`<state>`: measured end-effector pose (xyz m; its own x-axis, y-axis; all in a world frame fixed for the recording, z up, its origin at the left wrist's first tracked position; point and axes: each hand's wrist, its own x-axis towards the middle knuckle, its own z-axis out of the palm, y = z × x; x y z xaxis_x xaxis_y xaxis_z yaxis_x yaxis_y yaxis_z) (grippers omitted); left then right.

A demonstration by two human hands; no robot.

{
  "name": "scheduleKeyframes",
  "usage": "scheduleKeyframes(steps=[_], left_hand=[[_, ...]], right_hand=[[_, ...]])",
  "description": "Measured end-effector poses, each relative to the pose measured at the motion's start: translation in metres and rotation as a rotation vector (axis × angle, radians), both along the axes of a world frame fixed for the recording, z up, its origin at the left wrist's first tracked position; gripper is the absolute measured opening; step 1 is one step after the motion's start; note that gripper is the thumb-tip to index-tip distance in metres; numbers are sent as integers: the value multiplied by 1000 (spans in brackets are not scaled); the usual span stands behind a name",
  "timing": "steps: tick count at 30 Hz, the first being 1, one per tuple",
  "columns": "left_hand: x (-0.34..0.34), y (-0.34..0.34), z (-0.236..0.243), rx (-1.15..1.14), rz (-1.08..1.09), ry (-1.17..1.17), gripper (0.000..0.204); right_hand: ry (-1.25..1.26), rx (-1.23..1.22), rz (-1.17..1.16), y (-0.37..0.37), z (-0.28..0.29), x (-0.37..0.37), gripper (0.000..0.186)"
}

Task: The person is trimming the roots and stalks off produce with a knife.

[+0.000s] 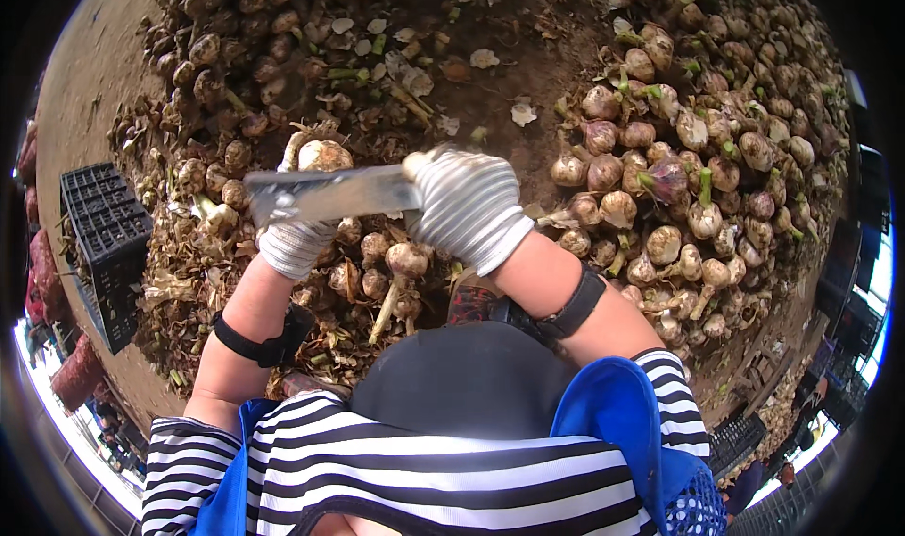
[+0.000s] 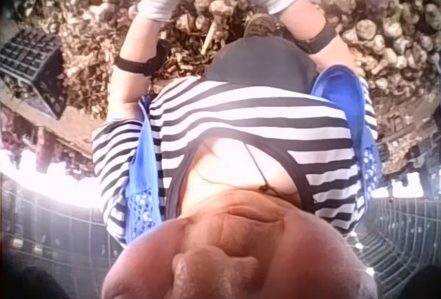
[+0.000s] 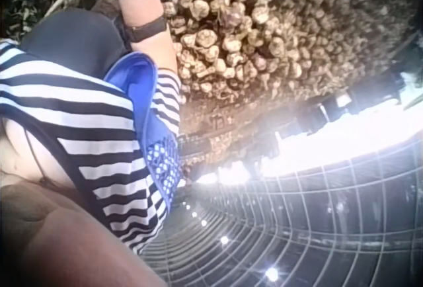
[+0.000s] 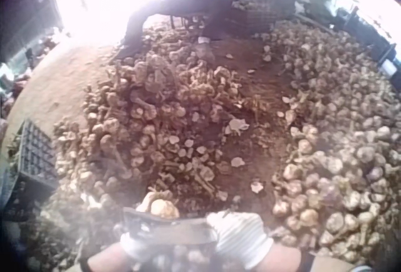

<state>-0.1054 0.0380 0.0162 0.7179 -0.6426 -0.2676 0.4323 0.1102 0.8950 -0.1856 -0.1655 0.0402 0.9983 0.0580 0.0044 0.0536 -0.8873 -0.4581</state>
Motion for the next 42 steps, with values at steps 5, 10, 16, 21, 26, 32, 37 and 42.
scheduleKeyframes(steps=[5,10,16,21,26,32,37,42], left_hand=[[-8,-17,30,-412,266,606,44],[24,3,8,509,160,-566,48],[50,19,-6,-78,228,208,61],[35,14,-2,421,192,-609,87],[43,4,31,865,-42,-1232,72],[35,-6,21,217,191,-137,64],[31,-9,16,-57,127,476,56],[29,-19,16,-46,-29,314,53]], right_hand=[[642,-138,-269,-46,-34,-10,28],[407,194,-520,-56,-45,-25,16],[439,430,-320,-30,-20,-16,13],[475,564,-353,-27,-17,-14,15],[451,614,-388,-30,-20,-19,16],[435,706,-430,-29,-22,-21,9],[436,696,-404,-30,-25,-24,14],[380,619,-347,-31,-15,-20,10]])
